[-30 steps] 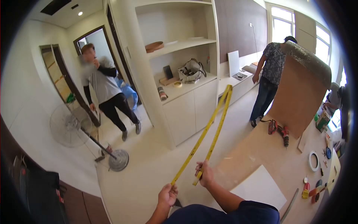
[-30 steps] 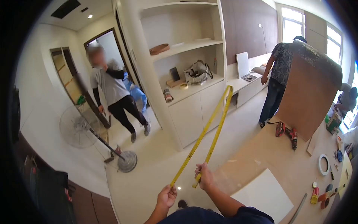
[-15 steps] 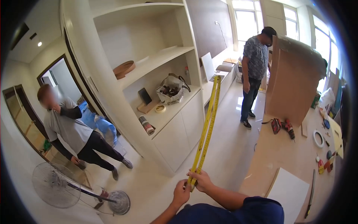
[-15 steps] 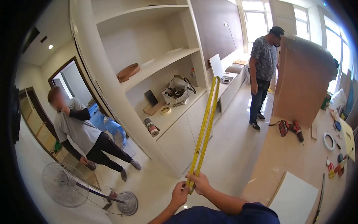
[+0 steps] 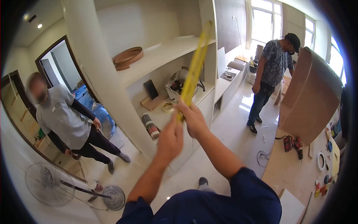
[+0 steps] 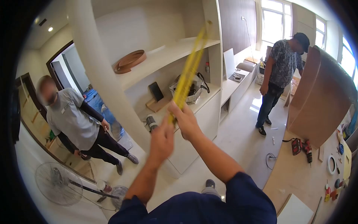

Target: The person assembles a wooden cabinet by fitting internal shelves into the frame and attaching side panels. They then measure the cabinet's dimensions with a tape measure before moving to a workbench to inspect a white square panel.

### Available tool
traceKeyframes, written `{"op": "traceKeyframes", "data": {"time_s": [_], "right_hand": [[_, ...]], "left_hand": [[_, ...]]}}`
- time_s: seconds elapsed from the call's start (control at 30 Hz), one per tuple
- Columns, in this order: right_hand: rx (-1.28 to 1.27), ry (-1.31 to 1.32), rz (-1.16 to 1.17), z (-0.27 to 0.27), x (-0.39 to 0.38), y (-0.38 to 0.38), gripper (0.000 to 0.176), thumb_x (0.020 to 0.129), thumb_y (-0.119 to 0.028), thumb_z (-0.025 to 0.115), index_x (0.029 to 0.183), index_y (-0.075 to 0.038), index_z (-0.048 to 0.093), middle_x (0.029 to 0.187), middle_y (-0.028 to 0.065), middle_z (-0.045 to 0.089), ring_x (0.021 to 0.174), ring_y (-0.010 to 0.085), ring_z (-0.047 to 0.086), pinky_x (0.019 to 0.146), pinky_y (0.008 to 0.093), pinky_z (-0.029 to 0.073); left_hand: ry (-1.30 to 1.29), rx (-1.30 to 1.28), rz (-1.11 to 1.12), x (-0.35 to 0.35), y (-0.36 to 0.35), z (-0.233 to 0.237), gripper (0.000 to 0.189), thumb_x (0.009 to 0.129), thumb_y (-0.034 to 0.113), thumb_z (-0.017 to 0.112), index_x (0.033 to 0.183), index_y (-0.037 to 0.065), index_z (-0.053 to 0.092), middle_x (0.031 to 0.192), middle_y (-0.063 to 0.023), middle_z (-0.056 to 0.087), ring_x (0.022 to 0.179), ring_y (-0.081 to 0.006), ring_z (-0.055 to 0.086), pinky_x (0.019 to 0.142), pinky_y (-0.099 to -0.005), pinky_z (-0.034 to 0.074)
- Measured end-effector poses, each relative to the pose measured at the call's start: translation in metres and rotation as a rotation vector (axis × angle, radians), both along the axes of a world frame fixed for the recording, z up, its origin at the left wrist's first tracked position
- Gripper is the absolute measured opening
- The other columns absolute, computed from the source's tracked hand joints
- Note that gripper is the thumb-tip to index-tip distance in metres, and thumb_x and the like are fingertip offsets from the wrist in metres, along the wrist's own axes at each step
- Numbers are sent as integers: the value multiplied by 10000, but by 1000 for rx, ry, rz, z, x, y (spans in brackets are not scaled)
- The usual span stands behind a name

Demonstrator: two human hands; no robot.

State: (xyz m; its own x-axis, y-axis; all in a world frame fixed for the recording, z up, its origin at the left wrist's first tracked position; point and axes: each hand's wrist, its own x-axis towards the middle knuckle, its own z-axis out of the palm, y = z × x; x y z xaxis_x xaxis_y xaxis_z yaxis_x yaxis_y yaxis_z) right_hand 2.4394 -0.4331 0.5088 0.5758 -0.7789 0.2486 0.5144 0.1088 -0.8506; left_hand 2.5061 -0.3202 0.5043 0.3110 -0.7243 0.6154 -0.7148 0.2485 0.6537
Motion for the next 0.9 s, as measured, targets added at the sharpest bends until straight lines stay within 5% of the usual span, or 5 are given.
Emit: {"op": "traceKeyframes", "data": {"time_s": [0.17, 0.5, 0.73, 0.87, 0.9], "right_hand": [[-175, -40, 64, 38, 35, -62, 367, 979, -317, 544, 1192, -19, 537, 986, 23, 562, 899, 96, 513, 776, 253, 430], [146, 528, -51, -191, -108, -135, 443, 947, -376, 575, 1225, -31, 569, 1016, 52, 646, 848, 142, 594, 744, 282, 473], [420, 514, -643, -240, -251, -41, 366, 957, -332, 560, 1159, -29, 606, 1005, 56, 651, 802, 126, 586, 711, 260, 471], [428, 479, -786, -250, -260, 49, 307, 932, -255, 579, 1134, -28, 622, 948, 56, 650, 810, 135, 615, 699, 273, 501], [436, 562, -766, -236, -255, 76, 277, 919, -223, 581, 1102, -21, 632, 935, 64, 660, 777, 136, 623, 665, 281, 508]], "left_hand": [[-415, 72, 452, 75, -99, 121, 433, 966, 240, 459, 1344, 32, 489, 1027, -247, 636, 941, -407, 617, 812, -467, 492], [-909, 422, 908, 213, -257, 159, 329, 932, 194, 478, 1217, 75, 592, 1193, -184, 625, 1135, -371, 579, 950, -493, 455], [-764, 577, 708, 158, -287, 170, 293, 893, 151, 496, 1118, 43, 651, 1160, -192, 642, 1119, -380, 592, 944, -504, 459], [-1163, -334, -37, 176, -354, 109, 379, 956, 158, 481, 1246, -75, 550, 1232, -254, 580, 1161, -392, 536, 1020, -418, 401], [-808, -134, -206, 94, -306, 104, 380, 984, 168, 464, 1271, -72, 533, 1276, -243, 565, 1190, -363, 534, 1033, -394, 394]]}}
